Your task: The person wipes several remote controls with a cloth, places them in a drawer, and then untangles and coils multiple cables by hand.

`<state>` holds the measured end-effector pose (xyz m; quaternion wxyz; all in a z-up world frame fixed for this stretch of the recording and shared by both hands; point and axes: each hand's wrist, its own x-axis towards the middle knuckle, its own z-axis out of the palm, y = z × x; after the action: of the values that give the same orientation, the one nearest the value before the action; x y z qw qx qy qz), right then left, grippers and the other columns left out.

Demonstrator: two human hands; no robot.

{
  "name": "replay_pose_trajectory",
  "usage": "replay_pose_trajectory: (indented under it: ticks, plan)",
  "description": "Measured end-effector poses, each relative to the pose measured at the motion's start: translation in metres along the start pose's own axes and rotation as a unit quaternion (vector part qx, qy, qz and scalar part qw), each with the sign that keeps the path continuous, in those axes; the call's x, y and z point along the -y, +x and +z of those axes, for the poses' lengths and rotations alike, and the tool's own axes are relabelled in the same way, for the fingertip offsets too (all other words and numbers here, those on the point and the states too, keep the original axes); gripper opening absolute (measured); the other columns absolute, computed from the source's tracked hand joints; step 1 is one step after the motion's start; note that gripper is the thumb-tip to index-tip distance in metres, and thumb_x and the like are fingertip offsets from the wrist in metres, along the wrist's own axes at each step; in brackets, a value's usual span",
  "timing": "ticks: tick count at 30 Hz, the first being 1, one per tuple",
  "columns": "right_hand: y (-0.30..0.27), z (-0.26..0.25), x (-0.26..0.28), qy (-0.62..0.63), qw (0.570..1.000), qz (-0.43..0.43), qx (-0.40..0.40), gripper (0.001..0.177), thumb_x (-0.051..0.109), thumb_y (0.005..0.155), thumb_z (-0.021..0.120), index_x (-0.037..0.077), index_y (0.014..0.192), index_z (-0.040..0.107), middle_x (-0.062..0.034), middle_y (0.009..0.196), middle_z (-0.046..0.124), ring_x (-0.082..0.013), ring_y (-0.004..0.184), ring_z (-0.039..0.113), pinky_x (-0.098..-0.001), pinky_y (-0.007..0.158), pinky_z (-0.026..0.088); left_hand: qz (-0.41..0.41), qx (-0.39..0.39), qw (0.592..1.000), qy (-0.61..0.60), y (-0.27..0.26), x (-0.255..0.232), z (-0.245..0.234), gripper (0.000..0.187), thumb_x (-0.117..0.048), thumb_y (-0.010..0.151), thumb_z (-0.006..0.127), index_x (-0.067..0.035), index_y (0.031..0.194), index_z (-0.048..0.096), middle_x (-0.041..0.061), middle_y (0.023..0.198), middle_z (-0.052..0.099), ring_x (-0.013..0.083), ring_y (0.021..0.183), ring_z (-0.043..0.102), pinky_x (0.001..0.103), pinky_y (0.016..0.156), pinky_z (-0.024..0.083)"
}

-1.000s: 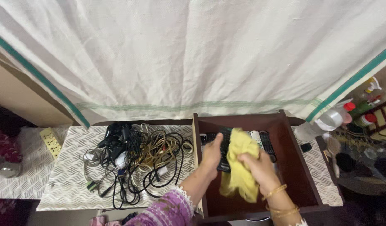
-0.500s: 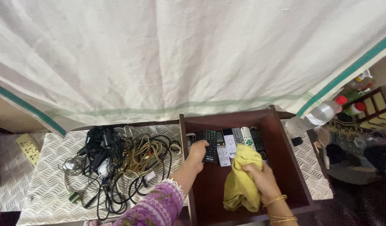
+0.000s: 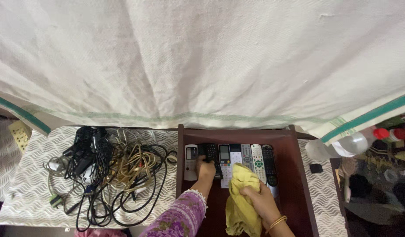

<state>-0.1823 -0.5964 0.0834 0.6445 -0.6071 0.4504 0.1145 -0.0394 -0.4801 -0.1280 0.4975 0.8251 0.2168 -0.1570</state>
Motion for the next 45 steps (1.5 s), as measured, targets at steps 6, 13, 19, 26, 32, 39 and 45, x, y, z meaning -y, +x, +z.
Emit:
replay_pose_trajectory:
  ticks: [6,13,19,26,32,39,45]
  plan:
    - [0.026,-0.004,-0.002,-0.014,1.0,-0.016,0.016,0.06,0.018,0.073,0.073,-0.001,0.129,0.062,-0.0181,0.101,0.078,-0.0279,0.082,0.076,-0.0382,0.072,0.062,0.063,0.017,0.991,0.118,-0.03,-0.018,-0.025,0.034,-0.007,0.084,0.075,-0.006,0.118,0.069,0.018,0.127,0.064,0.0354,0.116,0.064,0.042,0.097,0.053]
    - [0.062,0.012,0.006,-0.078,0.997,-0.021,-0.001,0.061,0.027,0.076,0.074,0.002,0.129,0.06,-0.0194,0.101,0.075,-0.0293,0.082,0.076,-0.041,0.071,0.063,0.1,0.058,0.98,0.164,-0.047,-0.055,-0.063,0.028,-0.009,0.088,0.074,-0.004,0.114,0.068,0.019,0.116,0.07,0.0379,0.109,0.067,0.047,0.093,0.053]
    - [0.09,0.02,-0.002,-0.054,0.995,-0.08,0.018,0.052,0.025,0.075,0.071,-0.003,0.119,0.068,-0.0168,0.1,0.076,-0.0268,0.082,0.076,-0.0378,0.07,0.061,0.072,0.089,0.975,0.189,-0.042,-0.059,-0.072,0.025,-0.021,0.089,0.077,-0.003,0.106,0.071,0.019,0.107,0.073,0.0351,0.103,0.069,0.045,0.09,0.054]
    - [0.095,0.029,0.005,0.028,0.997,-0.055,0.05,0.045,0.02,0.078,0.071,-0.003,0.116,0.066,-0.0166,0.098,0.074,-0.0273,0.079,0.075,-0.0398,0.068,0.061,0.093,0.069,0.992,0.047,-0.036,-0.047,-0.057,0.016,-0.015,0.089,0.072,-0.002,0.099,0.071,0.017,0.096,0.075,0.0324,0.091,0.073,0.042,0.082,0.057]
    - [0.09,0.032,0.027,0.031,0.997,-0.042,0.051,0.044,0.02,0.08,0.071,-0.005,0.116,0.066,-0.0184,0.098,0.074,-0.0295,0.08,0.074,-0.042,0.068,0.061,0.202,0.057,0.978,0.018,-0.042,-0.083,-0.059,0.012,-0.013,0.088,0.071,-0.002,0.094,0.073,0.017,0.091,0.075,0.0326,0.085,0.074,0.041,0.076,0.058]
    - [0.098,0.025,0.024,0.039,0.993,-0.092,0.064,0.041,0.019,0.085,0.069,-0.006,0.119,0.066,-0.0193,0.102,0.074,-0.0293,0.082,0.073,-0.0426,0.071,0.06,0.196,0.066,0.978,0.0,-0.066,-0.12,-0.076,0.012,-0.014,0.09,0.07,-0.004,0.095,0.072,0.015,0.087,0.075,0.0303,0.08,0.074,0.039,0.072,0.058]
    - [0.093,0.017,0.03,0.026,0.996,-0.064,0.055,0.043,0.021,0.088,0.067,-0.002,0.124,0.065,-0.0176,0.11,0.073,-0.0286,0.092,0.073,-0.0435,0.076,0.06,0.222,0.063,0.973,-0.028,-0.087,-0.132,-0.094,0.011,-0.012,0.088,0.071,-0.003,0.094,0.072,0.013,0.084,0.075,0.0286,0.077,0.073,0.038,0.07,0.057]
